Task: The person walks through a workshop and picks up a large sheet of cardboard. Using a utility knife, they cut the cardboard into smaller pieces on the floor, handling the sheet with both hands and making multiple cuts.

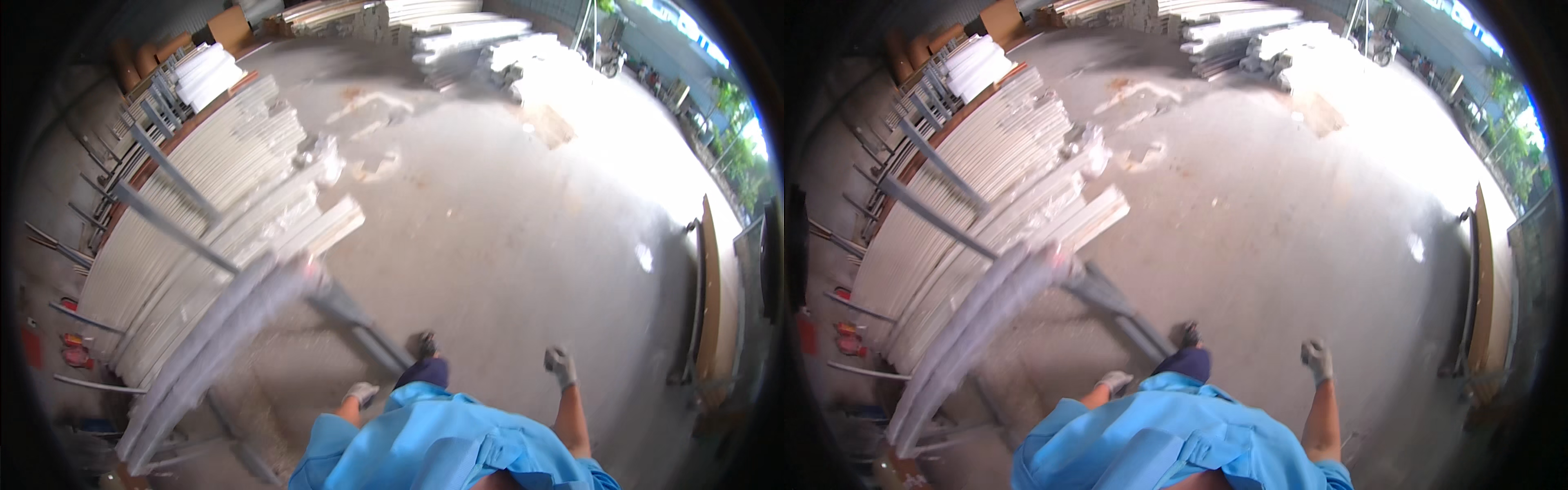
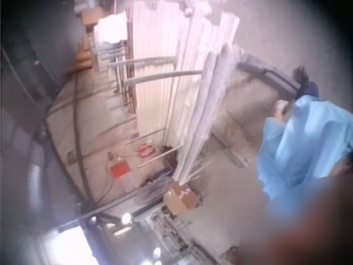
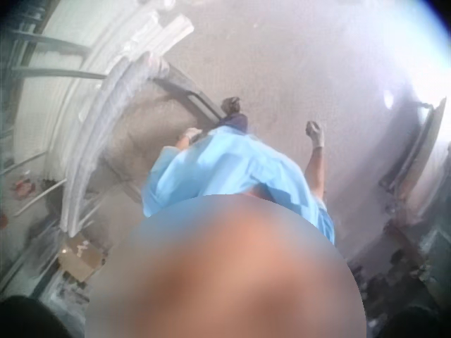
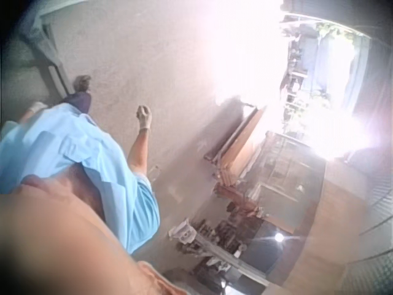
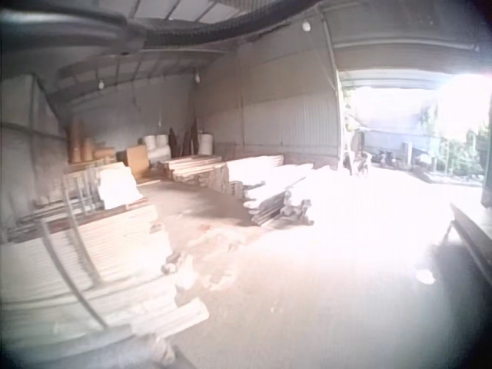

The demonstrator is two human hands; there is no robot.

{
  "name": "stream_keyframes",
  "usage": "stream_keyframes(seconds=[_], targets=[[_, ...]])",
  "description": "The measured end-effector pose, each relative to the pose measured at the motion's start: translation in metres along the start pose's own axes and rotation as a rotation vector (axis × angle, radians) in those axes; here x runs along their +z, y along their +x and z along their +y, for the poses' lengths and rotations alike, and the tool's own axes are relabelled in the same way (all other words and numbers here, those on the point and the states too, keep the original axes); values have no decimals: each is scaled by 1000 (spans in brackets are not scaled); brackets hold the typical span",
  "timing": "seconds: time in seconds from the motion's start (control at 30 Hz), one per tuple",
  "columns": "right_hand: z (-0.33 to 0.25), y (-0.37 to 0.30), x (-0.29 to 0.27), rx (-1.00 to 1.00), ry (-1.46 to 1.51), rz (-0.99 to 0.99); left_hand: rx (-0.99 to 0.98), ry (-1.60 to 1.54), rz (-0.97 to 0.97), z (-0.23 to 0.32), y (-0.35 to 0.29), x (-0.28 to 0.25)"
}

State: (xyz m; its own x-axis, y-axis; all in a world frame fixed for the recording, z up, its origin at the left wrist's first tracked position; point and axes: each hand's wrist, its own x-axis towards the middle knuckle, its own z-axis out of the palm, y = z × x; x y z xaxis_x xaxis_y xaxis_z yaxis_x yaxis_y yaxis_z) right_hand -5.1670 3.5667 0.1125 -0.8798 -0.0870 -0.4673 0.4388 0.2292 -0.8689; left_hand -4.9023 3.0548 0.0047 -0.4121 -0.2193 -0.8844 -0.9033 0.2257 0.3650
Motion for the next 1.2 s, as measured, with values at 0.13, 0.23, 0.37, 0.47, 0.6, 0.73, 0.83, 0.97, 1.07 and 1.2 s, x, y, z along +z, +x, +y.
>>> stream_keyframes(seconds=[0.13,0.23,0.37,0.47,0.6,0.73,0.83,0.97,1.07,1.2], targets=[[7,33,-49,312,249,210,218,421,130,129,79,-41],[18,69,-54,527,357,214,229,-231,74,256,122,-91],[23,165,-18,658,119,89,484,-421,189,407,170,-156],[9,274,4,638,-47,-54,420,-592,313,471,203,-181],[-62,459,-7,553,-167,-139,11,-327,331,502,232,-195],[-220,698,-12,406,168,-259,-77,-553,283,529,233,-192],[-375,880,38,12,-297,-206,-133,-753,257,562,229,-194],[-540,1044,174,-230,-134,-213,-296,-785,176,591,250,-220],[-583,1080,278,-376,-87,-342,-284,-690,27,608,305,-282],[-552,1061,340,-34,-490,-598,-198,-949,375,675,388,-415]])
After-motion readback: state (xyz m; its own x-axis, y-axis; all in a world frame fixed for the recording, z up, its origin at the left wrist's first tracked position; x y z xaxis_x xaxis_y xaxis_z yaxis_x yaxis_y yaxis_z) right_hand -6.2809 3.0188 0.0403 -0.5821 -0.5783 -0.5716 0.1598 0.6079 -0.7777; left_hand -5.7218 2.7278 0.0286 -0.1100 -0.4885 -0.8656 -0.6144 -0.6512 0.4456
